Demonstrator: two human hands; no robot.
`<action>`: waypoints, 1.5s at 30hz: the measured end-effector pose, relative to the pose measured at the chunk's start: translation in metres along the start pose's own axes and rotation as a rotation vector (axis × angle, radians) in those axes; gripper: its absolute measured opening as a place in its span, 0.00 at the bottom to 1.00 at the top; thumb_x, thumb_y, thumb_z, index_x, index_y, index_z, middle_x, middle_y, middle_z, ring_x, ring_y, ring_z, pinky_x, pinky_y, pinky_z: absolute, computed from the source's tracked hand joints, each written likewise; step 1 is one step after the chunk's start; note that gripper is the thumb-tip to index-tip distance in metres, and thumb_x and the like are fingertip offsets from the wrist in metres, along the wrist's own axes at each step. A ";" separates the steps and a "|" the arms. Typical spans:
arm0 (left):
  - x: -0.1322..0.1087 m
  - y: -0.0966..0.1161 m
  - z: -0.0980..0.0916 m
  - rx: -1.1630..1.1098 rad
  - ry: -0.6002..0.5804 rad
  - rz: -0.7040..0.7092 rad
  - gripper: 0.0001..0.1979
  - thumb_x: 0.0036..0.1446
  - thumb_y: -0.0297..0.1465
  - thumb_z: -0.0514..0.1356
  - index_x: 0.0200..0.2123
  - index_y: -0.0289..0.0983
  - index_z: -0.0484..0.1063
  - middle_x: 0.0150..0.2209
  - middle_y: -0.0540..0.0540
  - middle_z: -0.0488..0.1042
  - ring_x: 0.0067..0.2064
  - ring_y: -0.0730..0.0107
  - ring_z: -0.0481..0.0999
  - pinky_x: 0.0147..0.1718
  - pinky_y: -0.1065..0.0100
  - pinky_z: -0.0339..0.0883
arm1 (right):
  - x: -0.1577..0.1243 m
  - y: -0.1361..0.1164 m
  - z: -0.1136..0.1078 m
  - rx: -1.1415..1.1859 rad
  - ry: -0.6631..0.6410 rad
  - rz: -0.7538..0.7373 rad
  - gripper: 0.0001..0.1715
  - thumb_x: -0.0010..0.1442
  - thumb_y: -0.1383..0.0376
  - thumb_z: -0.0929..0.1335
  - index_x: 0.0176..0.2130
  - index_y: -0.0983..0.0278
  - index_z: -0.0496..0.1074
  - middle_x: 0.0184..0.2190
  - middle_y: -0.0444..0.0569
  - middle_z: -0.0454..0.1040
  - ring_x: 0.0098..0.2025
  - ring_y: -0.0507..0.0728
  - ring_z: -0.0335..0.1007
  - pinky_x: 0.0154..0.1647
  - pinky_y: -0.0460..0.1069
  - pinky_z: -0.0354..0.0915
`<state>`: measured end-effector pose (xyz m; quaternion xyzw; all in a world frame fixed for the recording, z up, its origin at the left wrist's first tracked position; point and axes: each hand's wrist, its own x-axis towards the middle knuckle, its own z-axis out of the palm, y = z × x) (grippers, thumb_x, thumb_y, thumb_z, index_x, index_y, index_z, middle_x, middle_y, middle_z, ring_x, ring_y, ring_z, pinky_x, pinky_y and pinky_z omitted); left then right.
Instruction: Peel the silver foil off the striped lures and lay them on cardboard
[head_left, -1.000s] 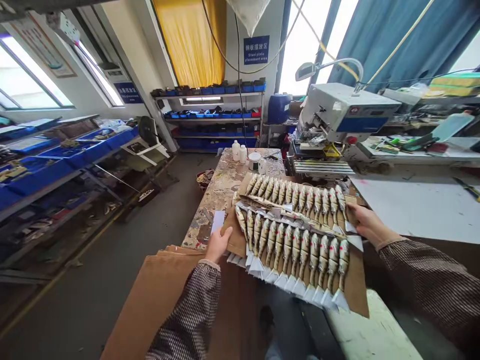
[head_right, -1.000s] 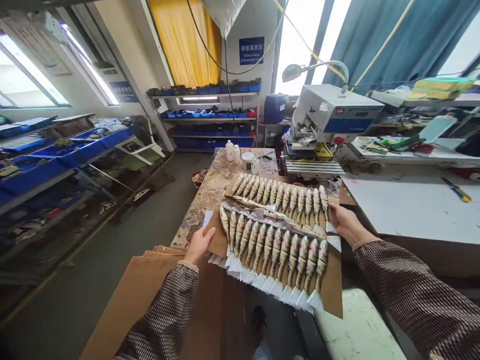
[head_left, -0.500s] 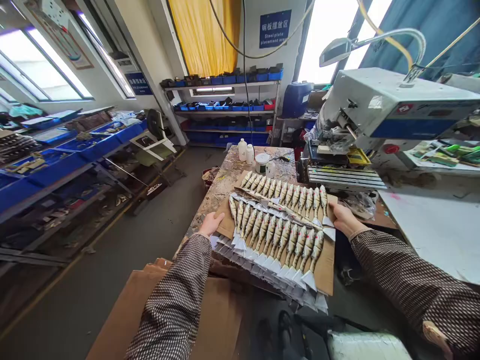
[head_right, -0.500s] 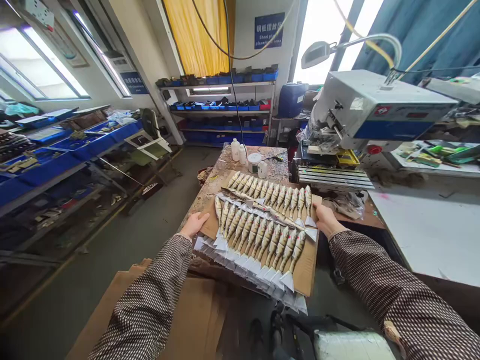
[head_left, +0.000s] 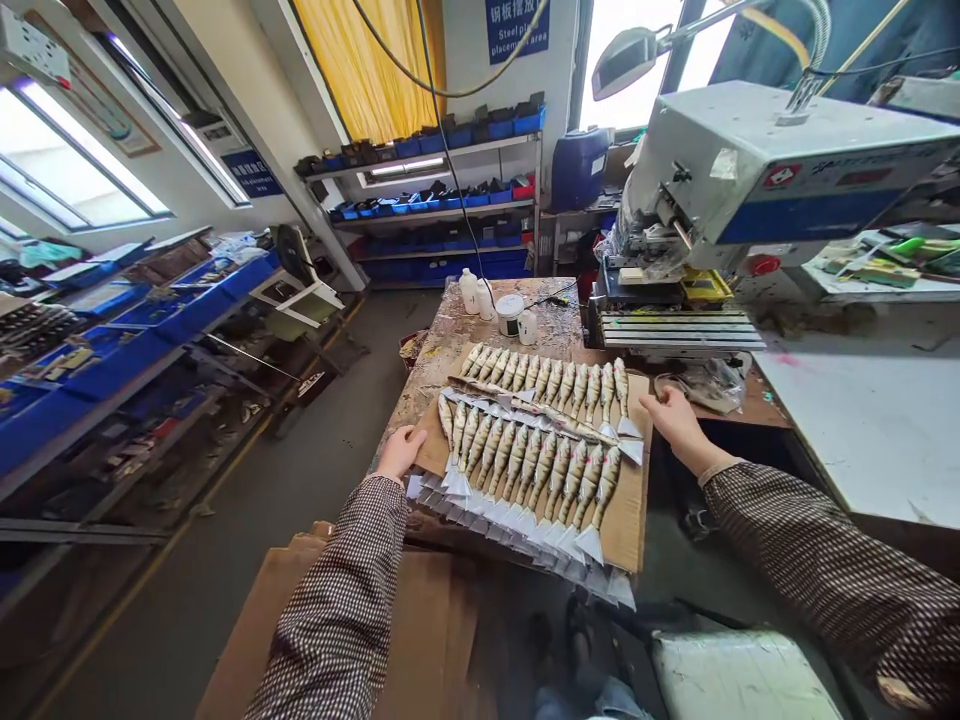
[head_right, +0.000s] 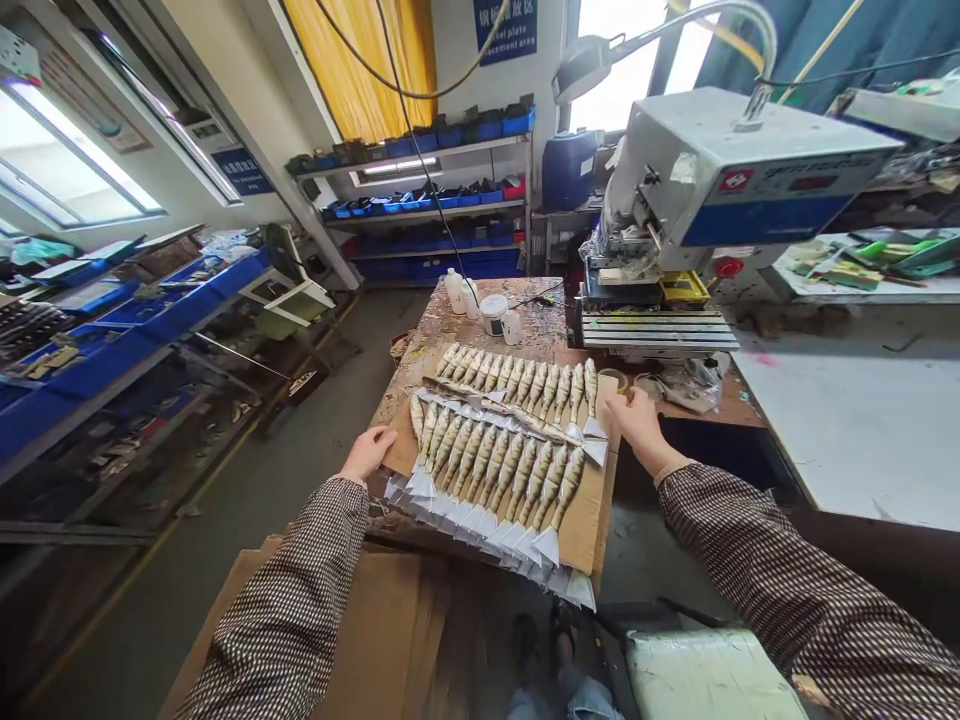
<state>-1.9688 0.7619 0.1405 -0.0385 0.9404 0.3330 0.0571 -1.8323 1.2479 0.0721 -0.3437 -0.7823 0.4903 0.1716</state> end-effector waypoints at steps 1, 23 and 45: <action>-0.003 0.001 -0.001 0.000 0.056 0.009 0.21 0.54 0.37 0.62 0.48 0.30 0.76 0.52 0.30 0.78 0.51 0.49 0.77 0.52 0.55 0.69 | -0.007 -0.005 -0.003 -0.084 -0.004 -0.075 0.32 0.59 0.59 0.68 0.57 0.75 0.66 0.56 0.68 0.69 0.60 0.69 0.62 0.63 0.65 0.57; -0.232 0.016 0.057 -0.478 0.026 0.059 0.33 0.45 0.57 0.66 0.45 0.39 0.79 0.46 0.41 0.81 0.51 0.47 0.78 0.61 0.48 0.66 | -0.077 -0.120 0.041 -0.105 -0.404 -0.217 0.18 0.68 0.54 0.66 0.37 0.67 0.73 0.36 0.47 0.76 0.41 0.55 0.73 0.47 0.54 0.70; -0.349 0.131 0.232 -0.696 -1.174 -0.100 0.19 0.49 0.41 0.73 0.42 0.38 0.79 0.43 0.44 0.80 0.46 0.63 0.76 0.46 0.67 0.71 | -0.347 0.063 -0.101 0.668 0.106 0.226 0.17 0.64 0.55 0.67 0.45 0.63 0.76 0.41 0.50 0.79 0.44 0.58 0.74 0.47 0.52 0.68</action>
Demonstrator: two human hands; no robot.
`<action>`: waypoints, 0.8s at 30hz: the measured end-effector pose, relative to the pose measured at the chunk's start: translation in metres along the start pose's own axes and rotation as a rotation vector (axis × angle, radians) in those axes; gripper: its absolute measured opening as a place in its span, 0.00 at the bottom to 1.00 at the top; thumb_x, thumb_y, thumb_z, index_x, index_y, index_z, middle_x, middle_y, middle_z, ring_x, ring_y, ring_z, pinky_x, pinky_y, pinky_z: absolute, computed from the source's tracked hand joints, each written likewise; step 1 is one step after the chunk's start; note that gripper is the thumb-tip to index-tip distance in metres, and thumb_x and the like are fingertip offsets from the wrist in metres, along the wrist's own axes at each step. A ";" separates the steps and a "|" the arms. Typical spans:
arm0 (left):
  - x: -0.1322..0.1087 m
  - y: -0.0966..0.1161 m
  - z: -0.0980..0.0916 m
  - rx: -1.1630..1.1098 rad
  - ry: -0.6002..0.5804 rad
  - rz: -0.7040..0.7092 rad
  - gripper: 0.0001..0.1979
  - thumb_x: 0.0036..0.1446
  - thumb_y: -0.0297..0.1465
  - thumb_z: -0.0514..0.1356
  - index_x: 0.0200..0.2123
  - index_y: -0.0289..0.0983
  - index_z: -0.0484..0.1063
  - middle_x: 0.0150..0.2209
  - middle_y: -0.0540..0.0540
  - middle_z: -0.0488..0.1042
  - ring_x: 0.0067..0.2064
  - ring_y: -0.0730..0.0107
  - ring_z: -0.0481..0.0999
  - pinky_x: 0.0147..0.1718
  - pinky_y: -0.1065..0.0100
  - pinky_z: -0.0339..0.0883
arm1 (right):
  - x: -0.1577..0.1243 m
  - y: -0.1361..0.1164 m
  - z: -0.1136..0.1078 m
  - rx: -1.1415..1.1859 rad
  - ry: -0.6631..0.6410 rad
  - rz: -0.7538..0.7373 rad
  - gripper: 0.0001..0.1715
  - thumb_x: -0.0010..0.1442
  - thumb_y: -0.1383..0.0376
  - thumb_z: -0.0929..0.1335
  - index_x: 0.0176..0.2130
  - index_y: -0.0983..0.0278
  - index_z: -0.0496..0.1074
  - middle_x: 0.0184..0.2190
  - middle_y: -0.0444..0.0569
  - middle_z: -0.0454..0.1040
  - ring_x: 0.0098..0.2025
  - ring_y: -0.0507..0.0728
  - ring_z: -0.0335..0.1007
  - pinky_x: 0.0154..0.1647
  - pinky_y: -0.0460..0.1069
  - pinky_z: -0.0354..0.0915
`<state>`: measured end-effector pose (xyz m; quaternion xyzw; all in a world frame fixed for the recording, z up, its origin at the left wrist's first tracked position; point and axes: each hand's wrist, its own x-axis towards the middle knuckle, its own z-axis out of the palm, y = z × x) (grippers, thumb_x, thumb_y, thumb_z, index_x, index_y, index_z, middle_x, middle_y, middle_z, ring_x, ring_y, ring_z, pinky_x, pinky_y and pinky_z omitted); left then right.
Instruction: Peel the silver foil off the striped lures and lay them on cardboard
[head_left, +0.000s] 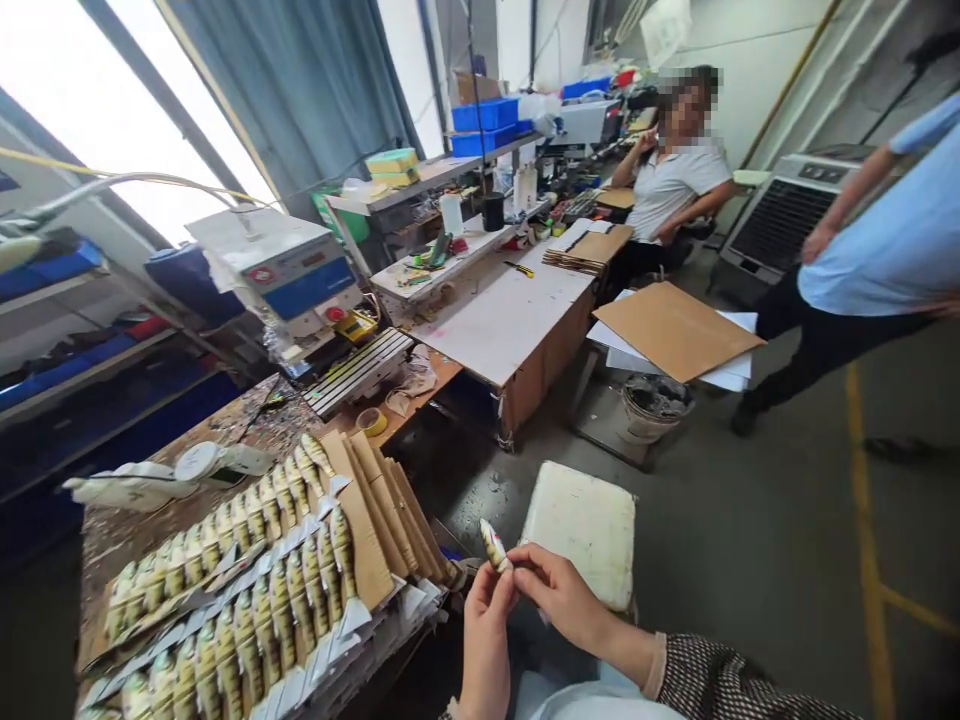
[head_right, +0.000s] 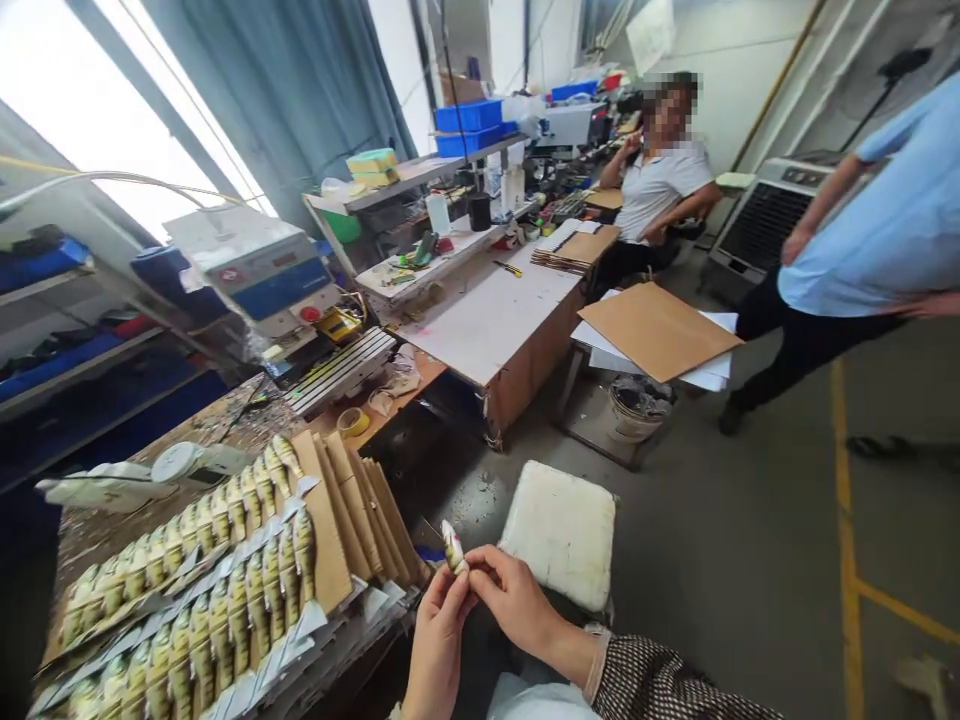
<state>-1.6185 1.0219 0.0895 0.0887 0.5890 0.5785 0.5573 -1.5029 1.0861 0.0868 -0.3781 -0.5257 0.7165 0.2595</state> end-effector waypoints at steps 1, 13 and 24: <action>0.005 -0.001 0.006 0.010 -0.010 -0.024 0.19 0.48 0.41 0.73 0.41 0.37 0.79 0.42 0.44 0.80 0.45 0.64 0.76 0.45 0.67 0.71 | -0.006 0.003 -0.011 -0.023 -0.004 0.009 0.18 0.64 0.56 0.66 0.48 0.62 0.76 0.44 0.51 0.79 0.46 0.59 0.74 0.49 0.53 0.68; 0.049 -0.015 0.099 0.056 0.129 -0.102 0.25 0.41 0.42 0.76 0.41 0.37 0.79 0.37 0.49 0.80 0.37 0.72 0.76 0.36 0.73 0.69 | -0.032 0.079 -0.269 -0.504 0.034 0.277 0.31 0.59 0.51 0.60 0.52 0.66 0.74 0.45 0.58 0.79 0.48 0.61 0.76 0.52 0.55 0.70; 0.100 -0.109 0.316 -0.062 0.173 -0.168 0.25 0.36 0.43 0.78 0.35 0.35 0.77 0.30 0.51 0.70 0.30 0.73 0.70 0.32 0.69 0.69 | 0.009 0.048 -0.570 -0.888 0.150 0.297 0.38 0.62 0.45 0.55 0.58 0.63 0.70 0.57 0.58 0.74 0.57 0.64 0.73 0.58 0.58 0.69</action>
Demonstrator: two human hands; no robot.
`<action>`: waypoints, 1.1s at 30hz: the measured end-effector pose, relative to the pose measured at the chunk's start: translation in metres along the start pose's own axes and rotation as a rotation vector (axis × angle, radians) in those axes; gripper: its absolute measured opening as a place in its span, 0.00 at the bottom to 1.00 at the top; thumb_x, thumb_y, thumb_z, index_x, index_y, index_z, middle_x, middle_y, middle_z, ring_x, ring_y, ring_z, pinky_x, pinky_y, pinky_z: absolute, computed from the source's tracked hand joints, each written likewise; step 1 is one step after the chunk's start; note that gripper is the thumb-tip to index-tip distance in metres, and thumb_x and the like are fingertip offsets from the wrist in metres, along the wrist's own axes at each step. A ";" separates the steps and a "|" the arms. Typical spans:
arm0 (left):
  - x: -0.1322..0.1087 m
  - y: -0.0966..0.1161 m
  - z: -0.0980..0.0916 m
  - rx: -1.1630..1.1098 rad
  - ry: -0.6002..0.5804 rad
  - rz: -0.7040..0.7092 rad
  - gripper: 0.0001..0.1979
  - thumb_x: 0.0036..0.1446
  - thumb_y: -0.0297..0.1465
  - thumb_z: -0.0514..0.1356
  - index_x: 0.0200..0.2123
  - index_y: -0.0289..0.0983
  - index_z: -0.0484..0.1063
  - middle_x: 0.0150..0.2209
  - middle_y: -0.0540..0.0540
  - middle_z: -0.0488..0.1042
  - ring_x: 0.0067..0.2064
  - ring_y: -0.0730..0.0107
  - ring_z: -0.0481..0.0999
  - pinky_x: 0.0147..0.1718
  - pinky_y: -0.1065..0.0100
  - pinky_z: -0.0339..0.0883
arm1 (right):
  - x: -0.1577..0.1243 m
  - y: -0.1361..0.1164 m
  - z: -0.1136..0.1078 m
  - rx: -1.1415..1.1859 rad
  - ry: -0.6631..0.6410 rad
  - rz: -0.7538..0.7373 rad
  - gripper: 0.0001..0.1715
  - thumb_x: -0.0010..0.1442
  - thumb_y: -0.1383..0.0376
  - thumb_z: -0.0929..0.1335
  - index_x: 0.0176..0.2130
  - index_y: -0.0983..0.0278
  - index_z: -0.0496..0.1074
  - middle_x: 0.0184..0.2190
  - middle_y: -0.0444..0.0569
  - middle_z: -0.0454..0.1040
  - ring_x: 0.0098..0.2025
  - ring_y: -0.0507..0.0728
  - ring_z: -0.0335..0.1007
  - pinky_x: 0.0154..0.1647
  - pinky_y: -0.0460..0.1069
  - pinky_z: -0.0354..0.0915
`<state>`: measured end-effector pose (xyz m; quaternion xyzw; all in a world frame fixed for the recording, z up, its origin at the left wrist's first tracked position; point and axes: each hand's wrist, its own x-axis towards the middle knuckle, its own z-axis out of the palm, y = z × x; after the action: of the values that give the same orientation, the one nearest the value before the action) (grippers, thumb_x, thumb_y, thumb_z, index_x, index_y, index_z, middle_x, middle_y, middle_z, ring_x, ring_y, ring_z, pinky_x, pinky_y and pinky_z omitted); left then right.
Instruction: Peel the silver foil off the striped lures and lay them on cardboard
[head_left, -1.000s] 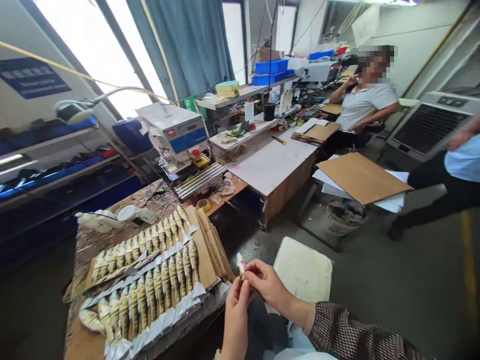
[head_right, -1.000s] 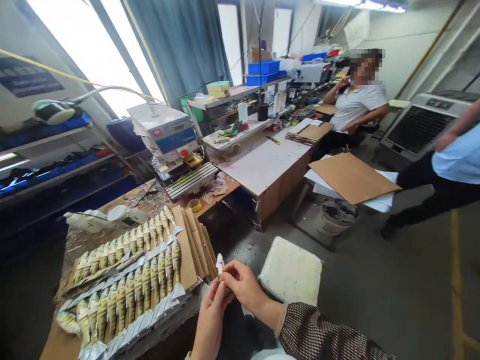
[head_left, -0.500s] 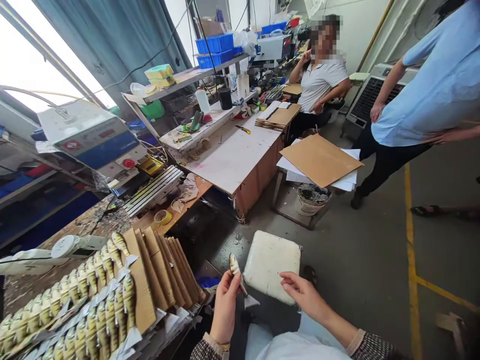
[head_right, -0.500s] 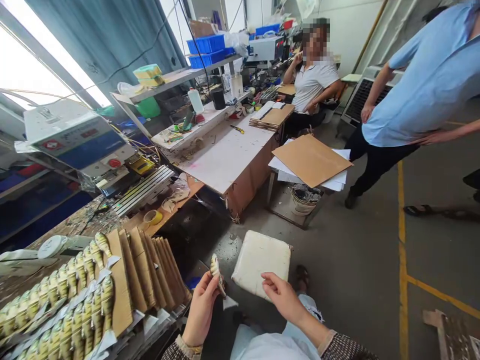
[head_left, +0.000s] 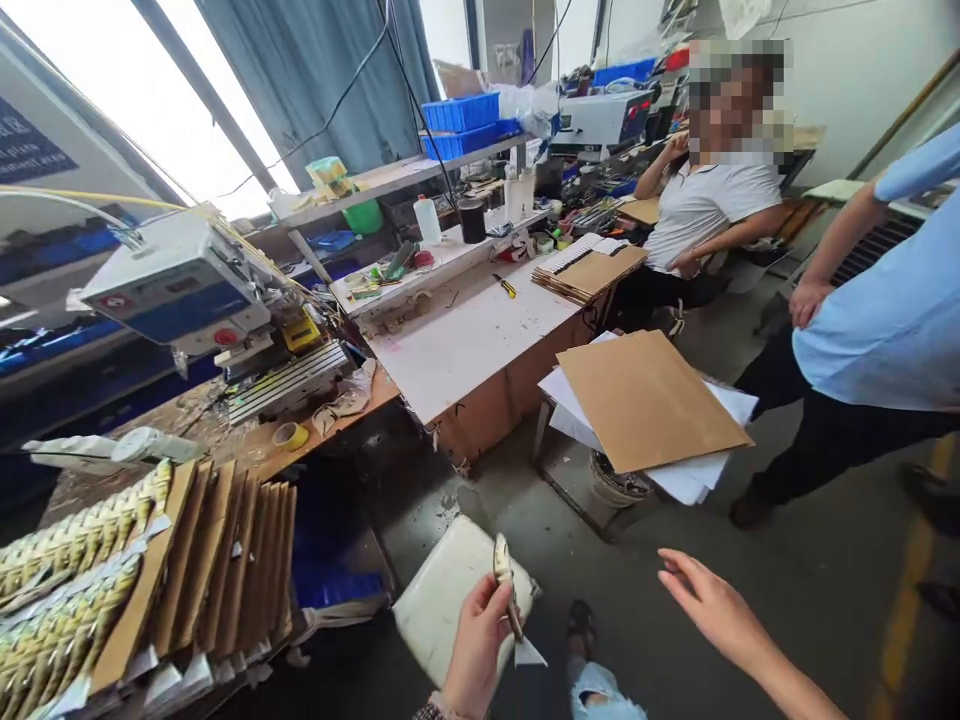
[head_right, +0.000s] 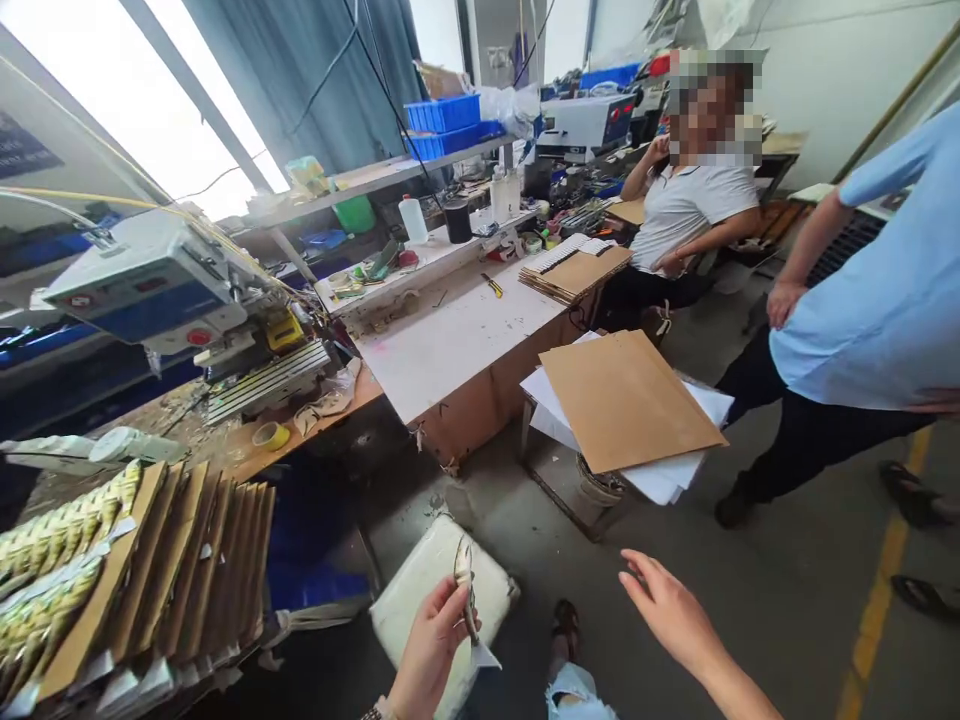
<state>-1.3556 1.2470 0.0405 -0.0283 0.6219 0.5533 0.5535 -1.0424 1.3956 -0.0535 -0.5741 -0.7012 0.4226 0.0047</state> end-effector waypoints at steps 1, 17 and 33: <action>0.001 0.004 0.014 0.022 -0.024 0.030 0.24 0.38 0.43 0.77 0.36 0.35 0.78 0.31 0.50 0.70 0.30 0.74 0.69 0.33 0.69 0.69 | 0.004 0.009 -0.006 0.024 -0.004 0.023 0.39 0.62 0.44 0.54 0.58 0.63 0.70 0.57 0.57 0.74 0.57 0.63 0.73 0.57 0.56 0.70; 0.054 0.003 0.043 -0.206 0.125 0.019 0.15 0.44 0.35 0.74 0.33 0.40 0.73 0.28 0.51 0.71 0.30 0.71 0.71 0.32 0.68 0.71 | 0.057 -0.025 -0.071 -0.264 -0.231 -0.164 0.44 0.64 0.44 0.54 0.67 0.65 0.64 0.67 0.54 0.65 0.69 0.66 0.59 0.67 0.60 0.61; 0.258 0.238 0.061 -0.153 -0.124 0.128 0.23 0.39 0.40 0.78 0.37 0.36 0.78 0.29 0.51 0.76 0.28 0.77 0.73 0.28 0.75 0.68 | 0.305 -0.166 -0.104 -0.125 0.020 -0.200 0.41 0.59 0.45 0.57 0.60 0.64 0.72 0.62 0.57 0.71 0.64 0.67 0.66 0.65 0.60 0.64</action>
<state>-1.5688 1.5316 0.0252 0.0038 0.5429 0.6340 0.5508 -1.2282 1.7067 -0.0334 -0.5048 -0.7798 0.3697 0.0182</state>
